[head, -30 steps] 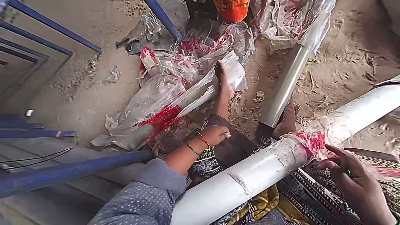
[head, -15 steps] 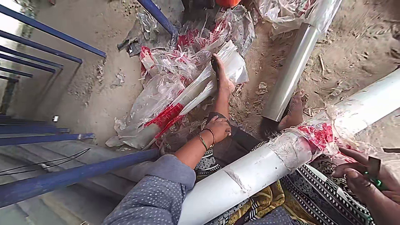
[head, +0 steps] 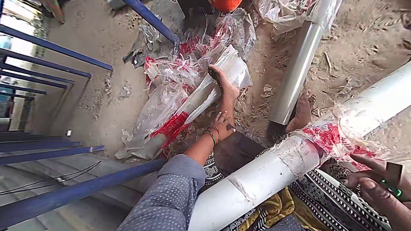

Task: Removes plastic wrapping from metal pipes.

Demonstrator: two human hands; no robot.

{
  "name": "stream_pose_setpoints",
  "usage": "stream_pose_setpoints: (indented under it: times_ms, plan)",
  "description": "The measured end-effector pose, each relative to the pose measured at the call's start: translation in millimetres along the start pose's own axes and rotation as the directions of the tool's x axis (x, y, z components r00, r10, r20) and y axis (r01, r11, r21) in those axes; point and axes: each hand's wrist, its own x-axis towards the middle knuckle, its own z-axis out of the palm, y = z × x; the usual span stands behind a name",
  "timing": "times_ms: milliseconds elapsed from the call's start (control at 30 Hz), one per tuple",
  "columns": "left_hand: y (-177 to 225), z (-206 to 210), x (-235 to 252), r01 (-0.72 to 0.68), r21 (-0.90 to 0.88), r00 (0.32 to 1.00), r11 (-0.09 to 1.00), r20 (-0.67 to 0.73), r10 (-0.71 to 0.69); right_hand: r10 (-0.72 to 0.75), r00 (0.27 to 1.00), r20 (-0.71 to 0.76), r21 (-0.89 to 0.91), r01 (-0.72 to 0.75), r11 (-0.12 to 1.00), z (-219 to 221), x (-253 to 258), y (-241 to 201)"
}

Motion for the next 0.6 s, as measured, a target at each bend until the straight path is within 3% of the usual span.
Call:
stream_pose_setpoints:
  times_ms: [200,600]
  plan:
    - [-1,-6,58,0.019,0.012,0.995,1.0,-0.095,-0.017,0.009,1.0,0.004,0.024,-0.009,1.0,-3,1,3]
    - [29,-53,63,0.065,0.109,0.997,0.992,-0.056,-0.06,0.033,0.999,0.024,0.025,-0.034,0.999,-5,3,8]
